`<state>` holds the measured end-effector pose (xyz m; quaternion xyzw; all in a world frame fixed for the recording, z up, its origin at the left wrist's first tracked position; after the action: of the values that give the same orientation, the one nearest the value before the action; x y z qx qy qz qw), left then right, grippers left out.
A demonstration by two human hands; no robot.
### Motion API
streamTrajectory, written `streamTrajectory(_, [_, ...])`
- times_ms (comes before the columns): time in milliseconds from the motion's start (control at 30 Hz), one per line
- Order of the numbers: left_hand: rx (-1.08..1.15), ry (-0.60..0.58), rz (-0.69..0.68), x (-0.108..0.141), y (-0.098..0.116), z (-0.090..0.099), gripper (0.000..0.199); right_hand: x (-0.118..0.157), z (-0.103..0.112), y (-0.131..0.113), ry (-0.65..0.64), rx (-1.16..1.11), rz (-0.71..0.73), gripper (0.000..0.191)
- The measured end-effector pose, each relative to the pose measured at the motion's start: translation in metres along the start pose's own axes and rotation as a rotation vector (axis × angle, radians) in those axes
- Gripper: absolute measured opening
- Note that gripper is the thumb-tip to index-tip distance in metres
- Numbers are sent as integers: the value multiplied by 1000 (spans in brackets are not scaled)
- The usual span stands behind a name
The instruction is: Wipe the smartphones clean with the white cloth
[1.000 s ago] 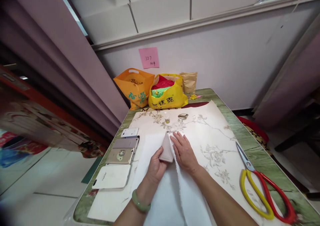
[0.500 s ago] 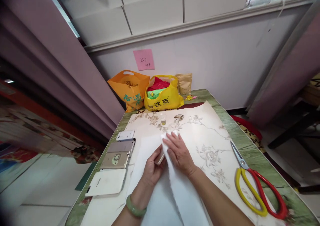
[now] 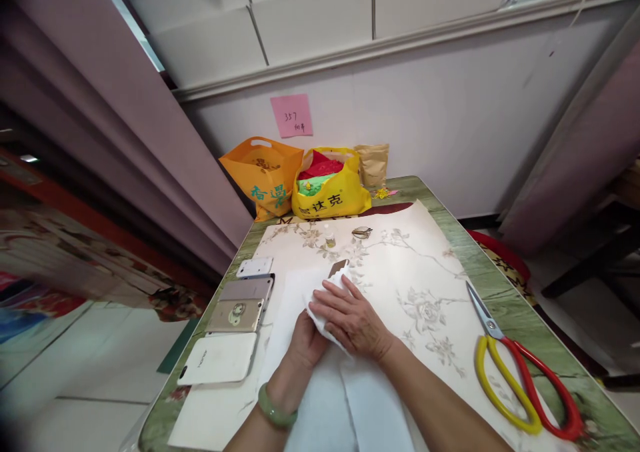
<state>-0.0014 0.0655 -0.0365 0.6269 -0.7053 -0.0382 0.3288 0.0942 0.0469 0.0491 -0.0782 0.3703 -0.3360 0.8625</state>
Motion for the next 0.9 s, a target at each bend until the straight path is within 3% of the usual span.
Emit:
streamTrajectory(100, [-34, 6, -27, 3, 4, -2, 23, 1, 6, 17, 106, -30, -130, 47])
streamTrajectory(300, [-283, -133, -81, 12, 8, -19, 40, 13, 19, 69, 362, -353, -574, 43])
streamTrajectory(467, [-467, -227, -133, 16, 5, -24, 48, 22, 14, 91, 367, -635, -864, 45])
streamTrajectory(633, [-568, -231, -205, 18, 6, -23, 45, 22, 12, 94, 302, -718, -932, 44])
streamTrajectory(900, [-986, -317, -195, 16, 17, -38, 36, 30, 2, 102, 304, -864, -1041, 46])
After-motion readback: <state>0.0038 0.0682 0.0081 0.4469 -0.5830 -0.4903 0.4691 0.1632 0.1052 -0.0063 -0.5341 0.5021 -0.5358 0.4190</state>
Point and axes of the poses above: each hand's wrist, its own x-axis away from the middle knuckle, its own z-axis out of the back of the hand, y = z × x, the point moved 7 cm from there along -x, towards the middle knuckle, and after that the axes turned 10 degrees about -z, right-handed, at the moved point
